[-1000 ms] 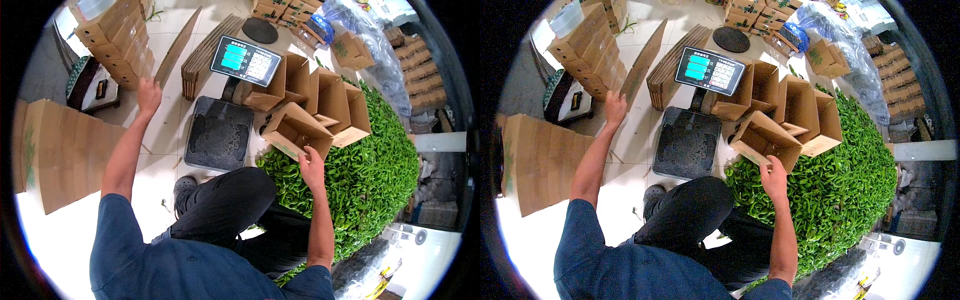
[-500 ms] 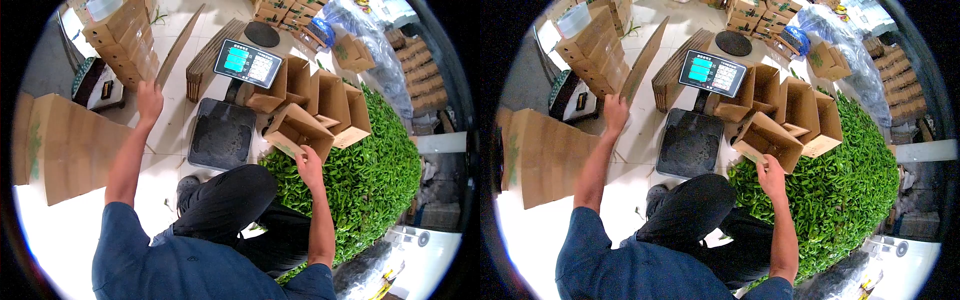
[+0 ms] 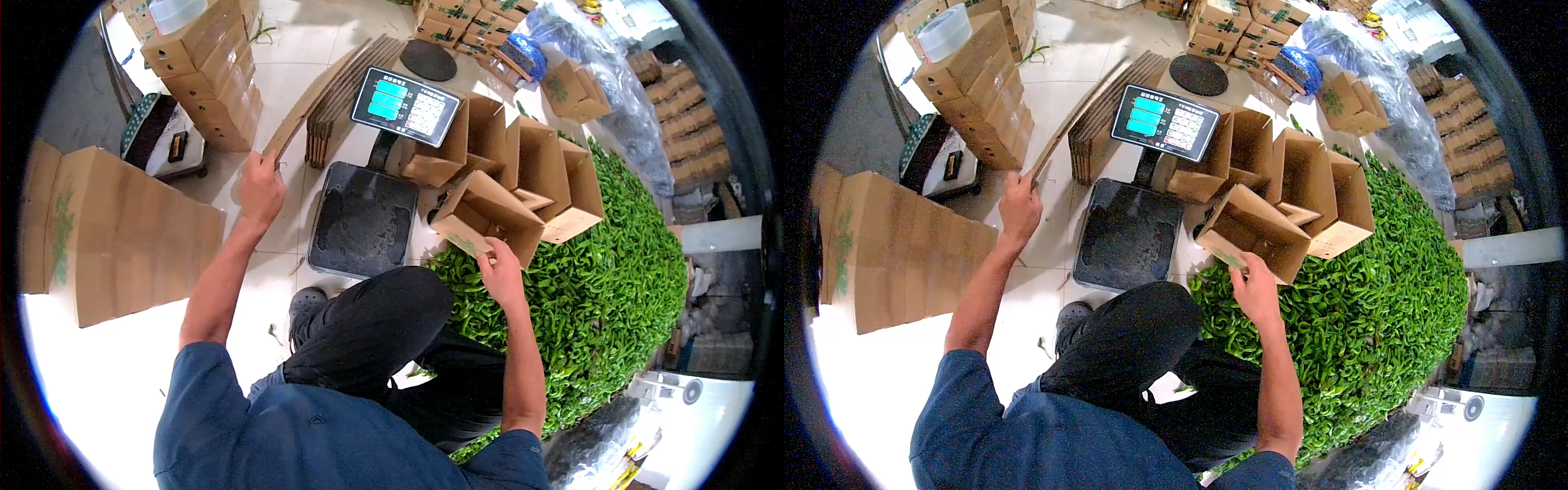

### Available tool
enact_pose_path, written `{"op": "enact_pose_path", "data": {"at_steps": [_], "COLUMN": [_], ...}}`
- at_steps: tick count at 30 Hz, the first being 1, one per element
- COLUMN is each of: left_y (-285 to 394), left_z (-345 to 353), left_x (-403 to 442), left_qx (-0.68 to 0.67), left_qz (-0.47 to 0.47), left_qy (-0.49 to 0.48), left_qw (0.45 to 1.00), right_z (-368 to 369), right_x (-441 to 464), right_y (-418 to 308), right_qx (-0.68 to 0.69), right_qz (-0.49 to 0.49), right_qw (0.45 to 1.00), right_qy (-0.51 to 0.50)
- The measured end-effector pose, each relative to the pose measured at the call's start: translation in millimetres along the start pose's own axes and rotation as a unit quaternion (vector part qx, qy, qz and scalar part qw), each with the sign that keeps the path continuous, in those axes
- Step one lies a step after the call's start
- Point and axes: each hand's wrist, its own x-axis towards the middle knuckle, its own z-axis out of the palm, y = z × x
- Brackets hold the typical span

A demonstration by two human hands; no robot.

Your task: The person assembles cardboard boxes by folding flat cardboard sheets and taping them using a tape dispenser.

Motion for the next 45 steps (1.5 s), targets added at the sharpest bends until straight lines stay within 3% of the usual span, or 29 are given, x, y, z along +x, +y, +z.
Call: {"op": "enact_pose_path", "data": {"at_steps": [6,9,21,30,33,37,41,43,45], "left_y": [15.1,7.9,-2.9,-11.5,0.9,33.1,2.4,-12.9,-16.9], "left_z": [-4.9,-5.9,-13.5,-31.4,-73.0,-180.0,-277.9,-315.0,-320.2], "left_x": [-8.1,-5.8,5.2,14.3,7.7,-13.8,-38.5,-33.7,-29.1], "left_qx": [-0.034,-0.048,-0.042,-0.036,-0.047,-0.055,-0.136,-0.244,-0.264], "left_qz": [0.106,0.116,0.002,0.001,-0.013,0.069,0.058,0.078,0.042], "left_qy": [-0.086,-0.049,-0.024,0.021,0.032,0.117,0.156,0.098,0.025], "left_qw": [0.99,0.991,0.999,0.999,0.998,0.989,0.977,0.962,0.963], "right_z": [8.1,12.1,10.4,10.8,10.3,2.6,1.0,-9.5,-19.8], "right_x": [1.7,4.0,5.2,5.1,5.3,5.8,15.1,17.7,18.1], "right_y": [0.8,1.1,-2.9,-5.4,-3.8,-7.2,15.4,1.7,-15.6], "right_qx": [-0.002,-0.005,-0.018,-0.022,-0.023,0.006,0.096,0.17,0.307], "right_qz": [-0.007,-0.028,-0.017,-0.031,-0.033,-0.01,-0.001,0.046,0.083], "right_qw": [1.0,0.999,0.999,0.999,0.999,1.0,0.994,0.984,0.948], "right_qy": [-0.015,-0.017,-0.021,-0.022,-0.015,-0.005,0.043,0.033,0.017]}}
